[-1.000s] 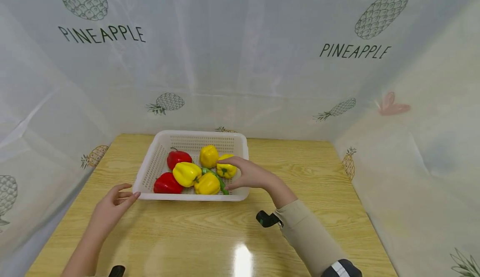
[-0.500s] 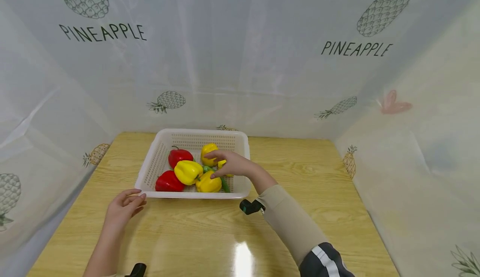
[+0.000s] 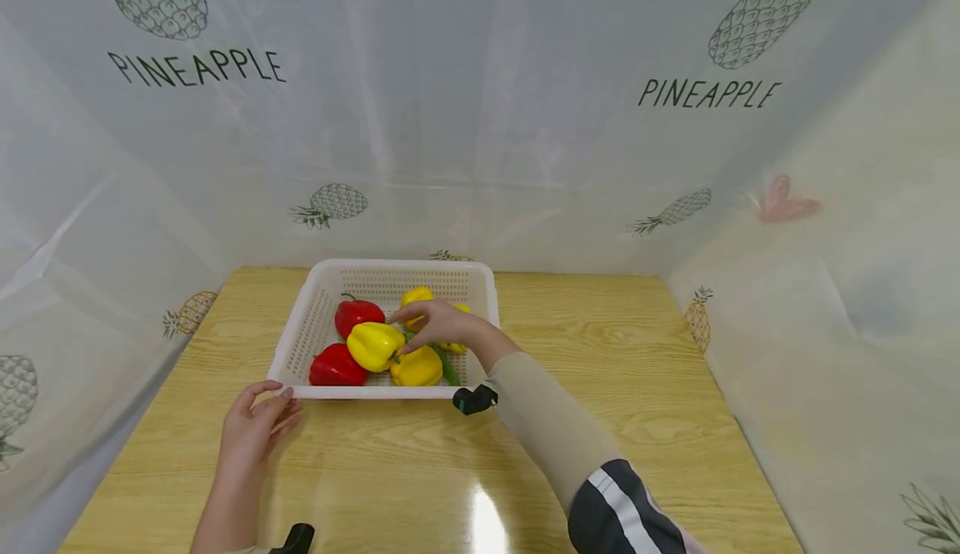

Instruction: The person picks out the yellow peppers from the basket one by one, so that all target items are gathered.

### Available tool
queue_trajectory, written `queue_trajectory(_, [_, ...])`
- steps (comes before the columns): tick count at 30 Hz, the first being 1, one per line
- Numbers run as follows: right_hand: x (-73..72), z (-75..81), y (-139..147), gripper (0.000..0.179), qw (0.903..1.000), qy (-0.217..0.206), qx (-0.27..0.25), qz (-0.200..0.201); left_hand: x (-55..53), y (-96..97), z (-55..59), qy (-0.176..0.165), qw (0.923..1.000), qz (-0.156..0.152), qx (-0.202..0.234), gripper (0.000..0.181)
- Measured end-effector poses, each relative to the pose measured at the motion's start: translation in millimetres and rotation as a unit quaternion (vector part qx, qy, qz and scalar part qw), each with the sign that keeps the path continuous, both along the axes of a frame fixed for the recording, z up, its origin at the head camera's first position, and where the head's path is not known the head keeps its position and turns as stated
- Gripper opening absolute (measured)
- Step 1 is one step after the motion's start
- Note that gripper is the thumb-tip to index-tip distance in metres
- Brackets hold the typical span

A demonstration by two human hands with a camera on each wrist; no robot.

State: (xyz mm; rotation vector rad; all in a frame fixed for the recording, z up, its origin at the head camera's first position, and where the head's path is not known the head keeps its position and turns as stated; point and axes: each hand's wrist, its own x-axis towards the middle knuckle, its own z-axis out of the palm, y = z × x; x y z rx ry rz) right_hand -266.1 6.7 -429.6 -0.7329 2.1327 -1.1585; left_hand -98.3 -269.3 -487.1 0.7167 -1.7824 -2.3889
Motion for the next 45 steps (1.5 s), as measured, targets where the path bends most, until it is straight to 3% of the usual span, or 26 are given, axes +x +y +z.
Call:
queue_trajectory(4, [-3.1, -6.6, -7.2, 0.051, 0.9995, -0.027, -0.003, -0.014, 0.6, 6.0, -1.1, -0.014, 0.9992, 0.027, 0.027, 0.022])
queue_trajectory(10, [-6.1, -19.2, -18.2, 0.042, 0.9968, -0.072, -0.017, -0.029, 1.6, 13.5, -0.3, -0.035, 0.9974, 0.062, 0.006, 0.027])
queue_trajectory(20, [-6.3, -27.4, -29.0, 0.039, 0.9958, -0.081, -0.014, -0.039, 4.0, 12.3, -4.0, -0.017, 0.9983, 0.056, 0.0, 0.024])
queue_trajectory(30, [-8.7, -37.8, -39.2, 0.034, 0.9941, -0.083, -0.019, -0.067, 2.3, 9.3, -4.7, -0.037, 0.9974, 0.061, 0.01, 0.023])
queue_trajectory(45, [-7.9, -31.0, -40.0, 0.044, 0.989, -0.076, -0.041, -0.12, 0.0, 8.6, -1.9, -0.038, 0.9962, 0.059, 0.052, 0.025])
